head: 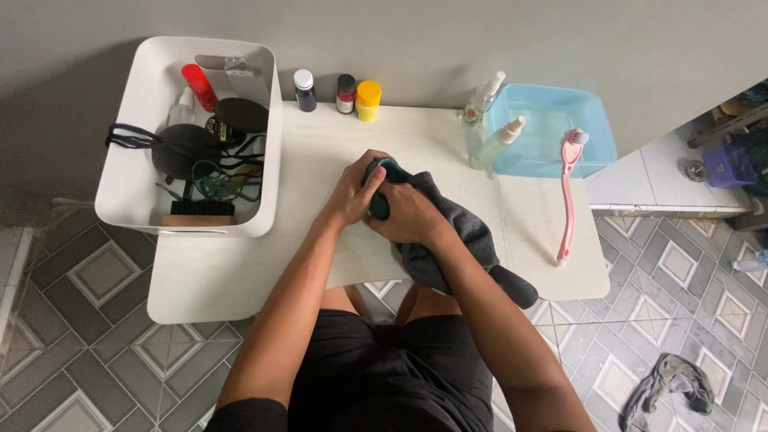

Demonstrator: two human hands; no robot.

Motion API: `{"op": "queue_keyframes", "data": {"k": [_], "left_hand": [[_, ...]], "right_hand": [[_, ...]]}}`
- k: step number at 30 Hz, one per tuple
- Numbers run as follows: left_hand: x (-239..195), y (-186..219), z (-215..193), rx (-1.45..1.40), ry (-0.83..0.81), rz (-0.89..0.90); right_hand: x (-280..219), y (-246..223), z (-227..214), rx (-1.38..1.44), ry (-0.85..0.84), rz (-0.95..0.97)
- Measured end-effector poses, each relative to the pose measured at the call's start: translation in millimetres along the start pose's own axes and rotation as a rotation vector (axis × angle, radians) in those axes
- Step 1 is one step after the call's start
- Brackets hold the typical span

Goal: The person wipes the exterior of a green shoe with a dark cloth, then removes the insole and wipes the inside of the shoe with the same cloth. The person handles the shoe and insole on a white table.

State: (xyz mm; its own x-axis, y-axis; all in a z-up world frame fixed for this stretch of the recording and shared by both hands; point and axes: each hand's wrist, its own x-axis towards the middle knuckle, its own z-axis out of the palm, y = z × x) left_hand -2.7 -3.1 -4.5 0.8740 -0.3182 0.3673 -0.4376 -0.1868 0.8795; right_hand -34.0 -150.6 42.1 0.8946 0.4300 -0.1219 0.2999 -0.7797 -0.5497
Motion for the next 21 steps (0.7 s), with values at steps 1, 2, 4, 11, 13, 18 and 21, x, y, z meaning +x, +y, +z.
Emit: {"op": "queue_keyframes", "data": {"k": [1, 2, 4, 11, 13, 18, 21], "left_hand": [[-1, 0, 1, -0.001, -0.002, -0.008], [-1, 1, 1, 0.011, 0.005, 0.002], [-2, -1, 2, 0.023, 0.01, 0.005], [-1, -10, 4, 0.035, 0.02, 0.022], [0, -11, 6, 0.035, 0.024, 0.028], [-1, -14, 6, 0.037, 0.031, 0.028], [-1, -13, 5, 0.035, 0.033, 0.046]], "right_hand": [[0, 2, 1, 0.005, -0.006, 0.002], [2, 4, 2, -0.034, 0.003, 0.014], [1, 1, 2, -0.068, 0.007, 0.027], [-10, 2, 9, -0.13, 0.101, 0.042], [-14, 0, 8, -0.126, 0.118, 0.027], [-15, -2, 1, -0.007, 0.146, -0.173], [-13, 4, -2, -0.07, 0.119, -0.174]]}}
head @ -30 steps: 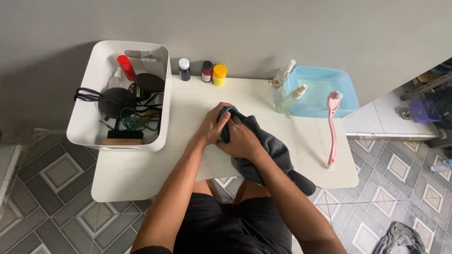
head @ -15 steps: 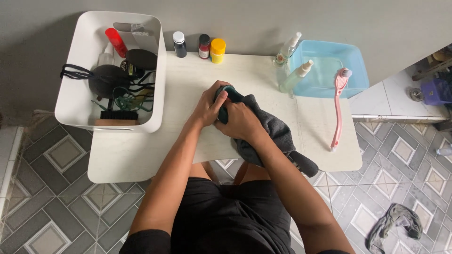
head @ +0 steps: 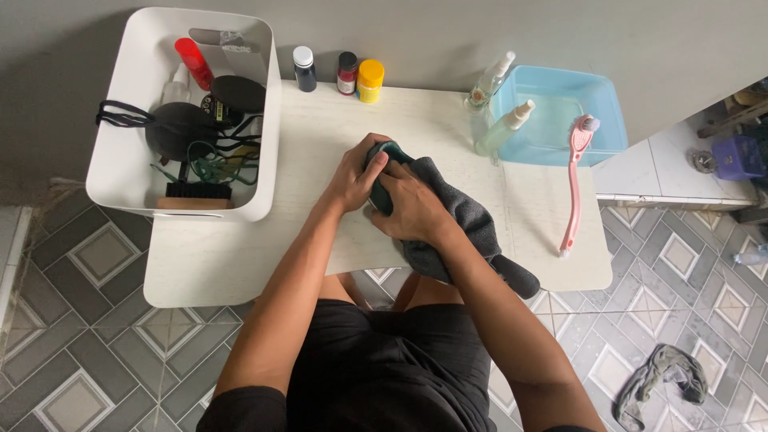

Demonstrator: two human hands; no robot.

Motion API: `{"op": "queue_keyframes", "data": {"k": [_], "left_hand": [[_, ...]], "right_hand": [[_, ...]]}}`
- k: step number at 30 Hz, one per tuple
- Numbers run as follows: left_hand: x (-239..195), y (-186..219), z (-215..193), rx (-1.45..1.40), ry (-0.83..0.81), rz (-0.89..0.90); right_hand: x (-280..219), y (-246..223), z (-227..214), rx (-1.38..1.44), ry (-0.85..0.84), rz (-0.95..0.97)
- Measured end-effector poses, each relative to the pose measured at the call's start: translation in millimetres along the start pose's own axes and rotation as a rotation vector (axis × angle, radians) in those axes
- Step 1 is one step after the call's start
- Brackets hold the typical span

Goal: The person wipes the exterior of a green shoe with a dark cloth, then removes the insole and wipes the inside of the shoe with the same cloth. The person handles the shoe and insole on a white table.

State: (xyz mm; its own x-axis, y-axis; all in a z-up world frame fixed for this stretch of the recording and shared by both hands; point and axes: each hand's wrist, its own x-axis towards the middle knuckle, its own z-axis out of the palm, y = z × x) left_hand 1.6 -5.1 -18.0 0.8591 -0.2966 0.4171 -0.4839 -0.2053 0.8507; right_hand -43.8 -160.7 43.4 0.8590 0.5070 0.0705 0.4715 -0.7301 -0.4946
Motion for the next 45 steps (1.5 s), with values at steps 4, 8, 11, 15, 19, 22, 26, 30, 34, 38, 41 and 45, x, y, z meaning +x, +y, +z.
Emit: {"op": "queue_keyframes", "data": {"k": [4, 8, 11, 15, 19, 22, 26, 30, 34, 38, 41, 45], "left_hand": [[0, 2, -1, 0.006, 0.004, -0.002], [0, 3, -1, 0.007, -0.006, -0.013], [1, 8, -3, 0.008, -0.01, -0.015], [3, 8, -5, 0.004, -0.037, -0.028], [1, 10, -6, -0.003, -0.049, -0.051], [0, 13, -8, -0.007, -0.055, -0.073], [2, 16, -8, -0.004, -0.073, -0.098], [4, 17, -10, -0.013, -0.071, -0.106], [2, 8, -6, -0.037, -0.073, -0.1], [2, 5, -3, -0.029, -0.05, -0.068], [2, 10, -5, -0.029, -0.04, -0.056], [1, 10, -5, -0.046, -0.033, -0.048]], "right_hand": [[4, -1, -3, 0.046, -0.021, -0.003], [9, 1, 8, 0.097, -0.037, 0.146], [8, -7, 12, 0.023, -0.014, 0.221], [2, -6, 18, -0.053, 0.01, 0.218], [5, -4, 9, -0.042, -0.001, 0.106], [7, -9, 0, -0.03, -0.037, 0.092], [6, -8, 7, -0.051, -0.055, 0.265], [4, -19, 6, -0.091, -0.011, 0.263], [3, -9, 14, -0.072, -0.012, 0.228], [3, -5, 9, -0.09, -0.048, 0.166], [5, -13, 1, -0.098, -0.058, 0.237], [12, 4, 9, -0.101, -0.063, 0.344]]}}
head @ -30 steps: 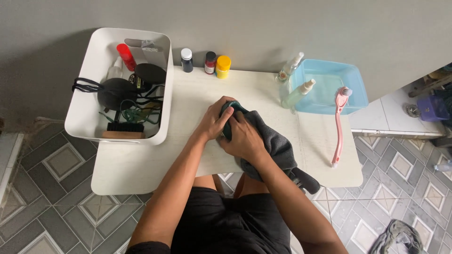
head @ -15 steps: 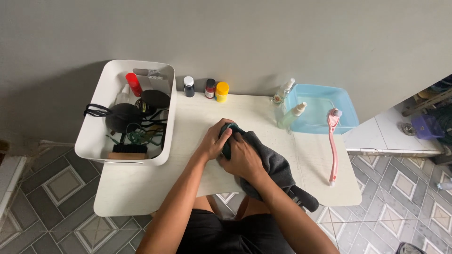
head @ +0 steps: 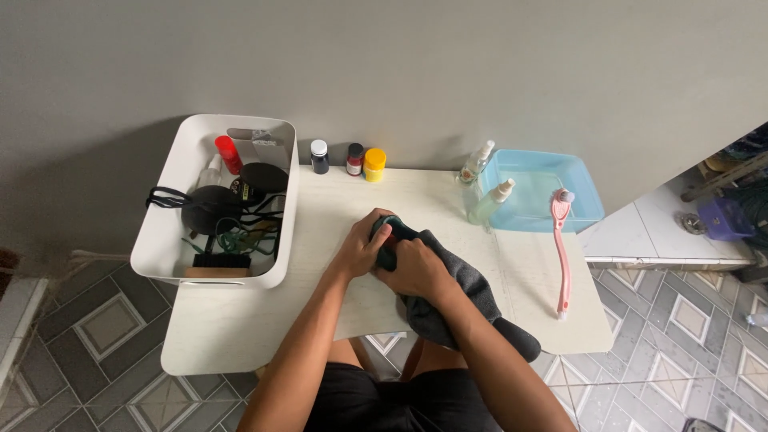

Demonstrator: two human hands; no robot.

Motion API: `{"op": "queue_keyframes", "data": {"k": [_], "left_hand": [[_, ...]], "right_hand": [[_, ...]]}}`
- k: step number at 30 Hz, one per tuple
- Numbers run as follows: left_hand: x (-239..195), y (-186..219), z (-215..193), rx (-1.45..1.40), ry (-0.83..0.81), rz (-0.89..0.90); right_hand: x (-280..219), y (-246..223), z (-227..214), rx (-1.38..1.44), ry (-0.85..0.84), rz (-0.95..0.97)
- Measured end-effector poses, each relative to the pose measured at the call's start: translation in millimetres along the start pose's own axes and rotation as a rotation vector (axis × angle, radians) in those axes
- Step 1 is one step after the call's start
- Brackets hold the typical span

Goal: The person wipes the exterior of a green shoe with a dark cloth, then removes the insole and wipes the inside of the shoe with the same cloth. The person handles the shoe and insole on a white table.

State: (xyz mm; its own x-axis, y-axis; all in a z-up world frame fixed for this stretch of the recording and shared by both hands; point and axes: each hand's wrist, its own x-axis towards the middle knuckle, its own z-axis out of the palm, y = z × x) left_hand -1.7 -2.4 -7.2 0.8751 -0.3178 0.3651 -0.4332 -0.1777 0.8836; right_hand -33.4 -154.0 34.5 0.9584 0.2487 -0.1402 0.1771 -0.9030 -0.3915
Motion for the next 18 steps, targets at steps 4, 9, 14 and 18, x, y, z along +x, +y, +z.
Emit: {"op": "queue_keyframes", "data": {"k": [4, 9, 14, 18], "left_hand": [[2, 7, -2, -0.004, 0.001, 0.008], [3, -7, 2, 0.038, 0.01, 0.046], [1, -4, 4, 0.054, -0.011, 0.04], [0, 9, 2, 0.021, -0.041, 0.016]], "right_hand": [[-14, 8, -32, 0.016, -0.165, 0.085], [-46, 9, -61, -0.088, -0.41, 0.18], [-59, -4, -84, -0.032, -0.48, 0.193], [-46, -23, -87, 0.149, -0.497, 0.136]]}}
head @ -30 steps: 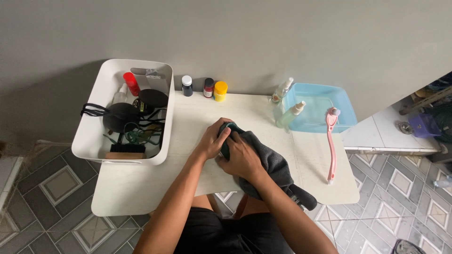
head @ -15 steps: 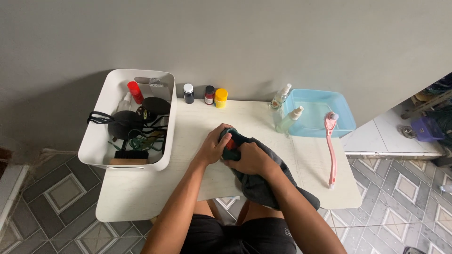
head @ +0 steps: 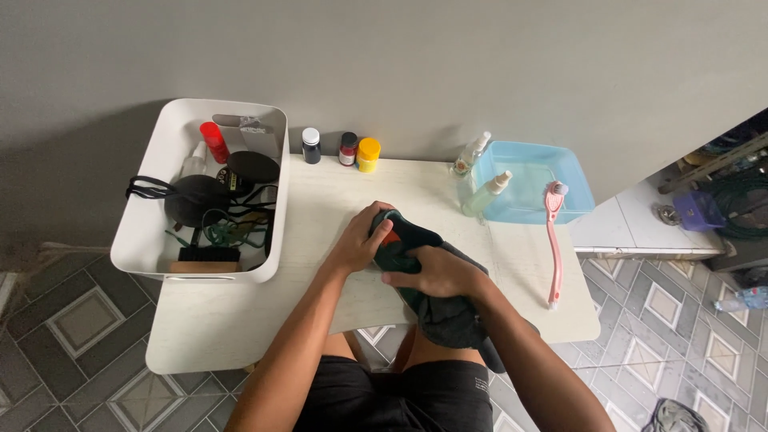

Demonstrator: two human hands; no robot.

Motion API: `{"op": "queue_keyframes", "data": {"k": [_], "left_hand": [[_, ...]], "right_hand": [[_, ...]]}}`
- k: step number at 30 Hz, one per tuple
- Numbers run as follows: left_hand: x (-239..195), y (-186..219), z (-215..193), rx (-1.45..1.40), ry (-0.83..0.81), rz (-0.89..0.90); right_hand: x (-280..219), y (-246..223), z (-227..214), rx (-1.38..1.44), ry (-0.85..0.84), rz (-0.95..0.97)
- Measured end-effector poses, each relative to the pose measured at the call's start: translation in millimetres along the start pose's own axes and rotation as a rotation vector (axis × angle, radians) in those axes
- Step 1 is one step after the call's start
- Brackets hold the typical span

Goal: The person wipes the exterior of a green shoe with a dark cloth, then removes the insole and wipes the inside of the shoe with the same cloth. The person handles the shoe and insole on a white table.

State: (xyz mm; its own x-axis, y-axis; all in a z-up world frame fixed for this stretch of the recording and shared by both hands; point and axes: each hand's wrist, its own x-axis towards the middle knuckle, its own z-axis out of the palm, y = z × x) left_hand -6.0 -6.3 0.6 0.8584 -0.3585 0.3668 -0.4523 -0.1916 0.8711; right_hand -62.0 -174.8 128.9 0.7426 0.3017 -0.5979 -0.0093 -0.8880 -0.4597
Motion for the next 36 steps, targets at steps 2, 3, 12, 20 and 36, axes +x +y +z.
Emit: {"op": "queue_keyframes", "data": {"k": [2, 3, 12, 20, 36], "left_hand": [[0, -2, 0, -0.012, -0.003, -0.017], [2, -2, -1, -0.018, -0.003, -0.034], [3, -16, -3, 0.0, 0.047, -0.064], [3, -1, -4, -0.001, 0.029, -0.056], [2, -2, -1, 0.033, 0.072, 0.003]], "right_hand": [[27, 9, 5, 0.029, 0.015, -0.035], [40, 12, 6, 0.057, 0.029, -0.077], [41, -14, 2, -0.073, 0.016, -0.135], [13, 9, -8, -0.132, -0.145, 0.064], [-2, 23, 5, -0.108, -0.002, -0.106]]}}
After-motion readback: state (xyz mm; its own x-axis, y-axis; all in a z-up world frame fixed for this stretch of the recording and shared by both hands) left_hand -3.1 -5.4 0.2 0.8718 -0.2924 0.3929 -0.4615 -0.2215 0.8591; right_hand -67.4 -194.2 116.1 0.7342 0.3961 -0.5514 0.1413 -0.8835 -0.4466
